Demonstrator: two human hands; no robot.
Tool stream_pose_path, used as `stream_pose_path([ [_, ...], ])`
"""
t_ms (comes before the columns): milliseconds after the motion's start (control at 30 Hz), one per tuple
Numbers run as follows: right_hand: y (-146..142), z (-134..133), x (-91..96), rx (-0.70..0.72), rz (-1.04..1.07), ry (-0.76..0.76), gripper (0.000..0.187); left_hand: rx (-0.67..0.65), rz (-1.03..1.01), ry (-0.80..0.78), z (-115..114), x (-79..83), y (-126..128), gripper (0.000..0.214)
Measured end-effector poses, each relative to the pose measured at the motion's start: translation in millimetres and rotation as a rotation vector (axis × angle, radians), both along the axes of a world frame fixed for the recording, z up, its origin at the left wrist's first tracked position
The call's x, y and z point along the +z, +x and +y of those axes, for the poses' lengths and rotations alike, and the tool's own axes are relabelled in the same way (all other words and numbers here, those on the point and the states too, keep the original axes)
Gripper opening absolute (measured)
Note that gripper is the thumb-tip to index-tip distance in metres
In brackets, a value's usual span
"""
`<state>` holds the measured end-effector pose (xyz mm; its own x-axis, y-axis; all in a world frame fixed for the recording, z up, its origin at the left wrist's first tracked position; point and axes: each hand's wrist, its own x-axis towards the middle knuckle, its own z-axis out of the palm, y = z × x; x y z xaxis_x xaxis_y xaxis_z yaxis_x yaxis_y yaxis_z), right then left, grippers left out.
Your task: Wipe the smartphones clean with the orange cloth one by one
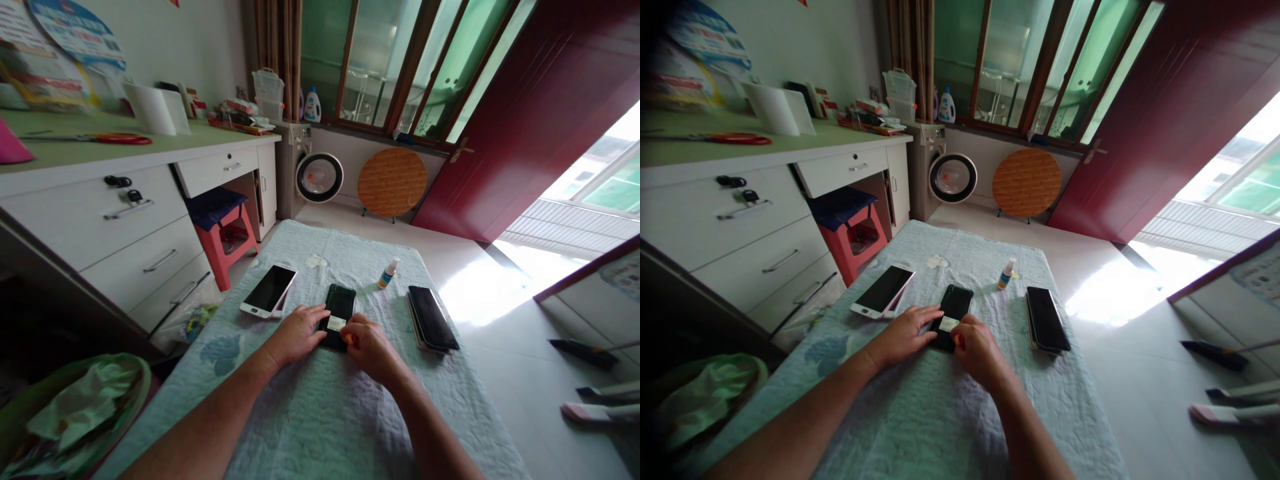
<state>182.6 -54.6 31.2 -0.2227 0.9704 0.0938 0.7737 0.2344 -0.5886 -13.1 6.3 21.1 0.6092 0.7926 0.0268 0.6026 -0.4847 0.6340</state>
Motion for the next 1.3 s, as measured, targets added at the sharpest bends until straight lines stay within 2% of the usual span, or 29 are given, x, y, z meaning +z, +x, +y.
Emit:
stream_pose_path([
  [400,5.6,9.8,-16.6,-0.101,0.035,0.074,0.033,-0.007,-0.009,-0.002,-0.3,1.4,0.2,0.048],
  [767,4.5,9.0,-11.4,-0.123,-0.018,0.078,0.028,-0.006,0.008,-0.004,-1.2,4.6,0.6,0.048],
  [1067,7.8,15.4,-16.5,-0.165,0.140,0.164,0.028,-0.014,0.004,-0.013,-0.5,2.6,-0.2,0.048],
  [1300,4.2,14.3,-18.2,-0.199,0.092,0.100,0.027,-0.004,-0.009,-0.015,-0.6,0.8,-0.2,0.048],
])
